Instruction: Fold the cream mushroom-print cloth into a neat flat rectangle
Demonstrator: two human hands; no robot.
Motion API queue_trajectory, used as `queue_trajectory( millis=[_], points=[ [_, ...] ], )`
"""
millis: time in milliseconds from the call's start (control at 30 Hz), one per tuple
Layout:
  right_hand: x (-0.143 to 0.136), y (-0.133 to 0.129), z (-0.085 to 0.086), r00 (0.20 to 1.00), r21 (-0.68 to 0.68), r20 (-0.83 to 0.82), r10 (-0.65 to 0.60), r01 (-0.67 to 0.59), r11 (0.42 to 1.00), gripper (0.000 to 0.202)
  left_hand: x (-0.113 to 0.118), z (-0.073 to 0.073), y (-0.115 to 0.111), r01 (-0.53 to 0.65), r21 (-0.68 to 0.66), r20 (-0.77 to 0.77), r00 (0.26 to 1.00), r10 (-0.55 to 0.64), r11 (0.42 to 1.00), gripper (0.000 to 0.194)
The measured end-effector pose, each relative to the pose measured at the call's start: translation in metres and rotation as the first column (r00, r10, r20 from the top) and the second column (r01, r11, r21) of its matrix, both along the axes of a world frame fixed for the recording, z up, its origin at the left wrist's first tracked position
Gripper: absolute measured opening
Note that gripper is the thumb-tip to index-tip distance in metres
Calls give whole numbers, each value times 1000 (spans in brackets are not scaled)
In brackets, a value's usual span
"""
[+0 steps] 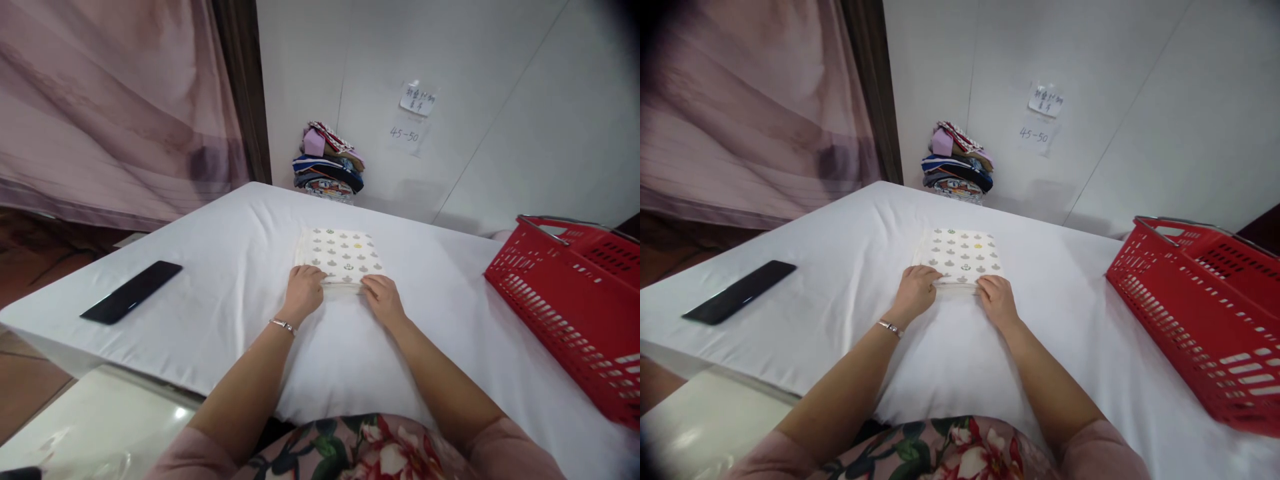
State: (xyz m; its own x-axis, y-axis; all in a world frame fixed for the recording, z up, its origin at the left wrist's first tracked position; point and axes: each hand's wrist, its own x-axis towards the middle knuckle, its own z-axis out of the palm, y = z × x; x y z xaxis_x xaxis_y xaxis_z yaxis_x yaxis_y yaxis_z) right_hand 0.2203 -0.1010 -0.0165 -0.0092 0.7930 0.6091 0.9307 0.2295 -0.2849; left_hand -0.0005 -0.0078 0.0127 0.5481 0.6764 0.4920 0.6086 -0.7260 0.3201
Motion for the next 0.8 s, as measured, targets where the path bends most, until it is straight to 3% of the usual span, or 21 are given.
queue_trajectory(
  millis=[133,267,433,800],
  points=[
    [-1,1,-1,1000,3,11,-28,28,1000,24,2,-1,-4,67,52,5,998,-68,996,46],
    [-3,1,0,999,-11,5,-46,47,999,23,5,-7,0,135,41,-8,991,-135,990,35],
    [-4,2,1,998,-20,1,-56,56,998,21,6,-12,6,133,22,-1,991,-133,991,23],
    [-5,5,0,997,-14,-30,-77,77,997,20,7,-12,6,104,26,-33,994,-103,994,22]
  ],
)
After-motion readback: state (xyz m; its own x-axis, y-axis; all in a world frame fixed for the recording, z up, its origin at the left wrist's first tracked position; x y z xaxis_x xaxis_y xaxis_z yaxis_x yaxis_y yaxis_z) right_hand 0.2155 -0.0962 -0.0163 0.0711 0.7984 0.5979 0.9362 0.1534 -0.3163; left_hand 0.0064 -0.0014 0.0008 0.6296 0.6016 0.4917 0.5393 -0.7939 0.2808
